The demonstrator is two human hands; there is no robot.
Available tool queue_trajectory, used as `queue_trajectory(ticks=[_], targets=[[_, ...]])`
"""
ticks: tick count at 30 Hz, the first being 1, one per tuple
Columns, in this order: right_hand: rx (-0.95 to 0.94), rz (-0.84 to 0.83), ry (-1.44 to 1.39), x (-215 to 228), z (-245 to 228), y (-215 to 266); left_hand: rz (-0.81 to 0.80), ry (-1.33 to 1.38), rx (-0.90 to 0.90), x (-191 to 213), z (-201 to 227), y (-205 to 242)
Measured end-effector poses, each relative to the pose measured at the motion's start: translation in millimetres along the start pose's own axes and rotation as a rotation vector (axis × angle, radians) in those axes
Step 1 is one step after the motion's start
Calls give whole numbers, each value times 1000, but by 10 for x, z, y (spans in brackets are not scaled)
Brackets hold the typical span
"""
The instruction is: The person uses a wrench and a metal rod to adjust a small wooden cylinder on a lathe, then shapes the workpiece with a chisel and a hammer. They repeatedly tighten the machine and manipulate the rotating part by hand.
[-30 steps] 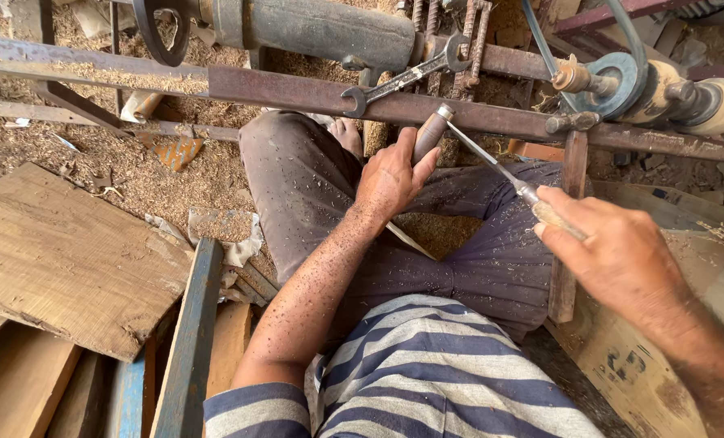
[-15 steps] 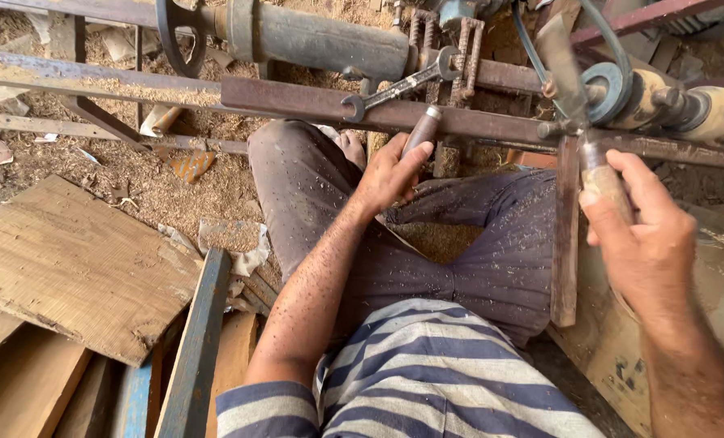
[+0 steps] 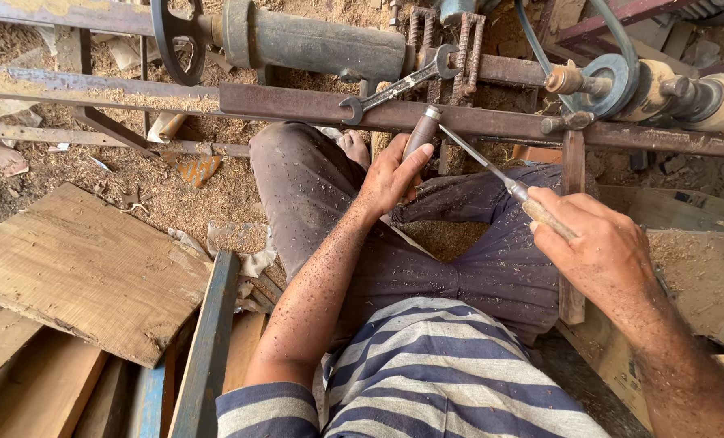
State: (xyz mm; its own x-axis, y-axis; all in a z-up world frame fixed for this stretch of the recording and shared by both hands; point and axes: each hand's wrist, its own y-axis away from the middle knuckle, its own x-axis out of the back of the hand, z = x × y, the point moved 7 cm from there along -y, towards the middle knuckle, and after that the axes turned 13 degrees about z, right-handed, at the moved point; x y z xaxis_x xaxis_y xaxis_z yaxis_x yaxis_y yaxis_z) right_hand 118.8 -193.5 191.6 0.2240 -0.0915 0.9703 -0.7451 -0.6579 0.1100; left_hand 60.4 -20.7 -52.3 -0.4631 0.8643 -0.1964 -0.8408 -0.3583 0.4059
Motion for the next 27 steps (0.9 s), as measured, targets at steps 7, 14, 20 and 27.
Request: queue_trajectory(ticks=[7,14,20,27], targets=[[215,-6,151,-48,75,-11,-15,-21,28,10,25,5],[231,-148,493,-1,-73,-176,2,-115,20,11,59,25],[361,198,829,481,-500,-119,-45,-62,60,28,48,10],[-72,400,-523,720,600,-20,17,-120,113,161,-47,-40]])
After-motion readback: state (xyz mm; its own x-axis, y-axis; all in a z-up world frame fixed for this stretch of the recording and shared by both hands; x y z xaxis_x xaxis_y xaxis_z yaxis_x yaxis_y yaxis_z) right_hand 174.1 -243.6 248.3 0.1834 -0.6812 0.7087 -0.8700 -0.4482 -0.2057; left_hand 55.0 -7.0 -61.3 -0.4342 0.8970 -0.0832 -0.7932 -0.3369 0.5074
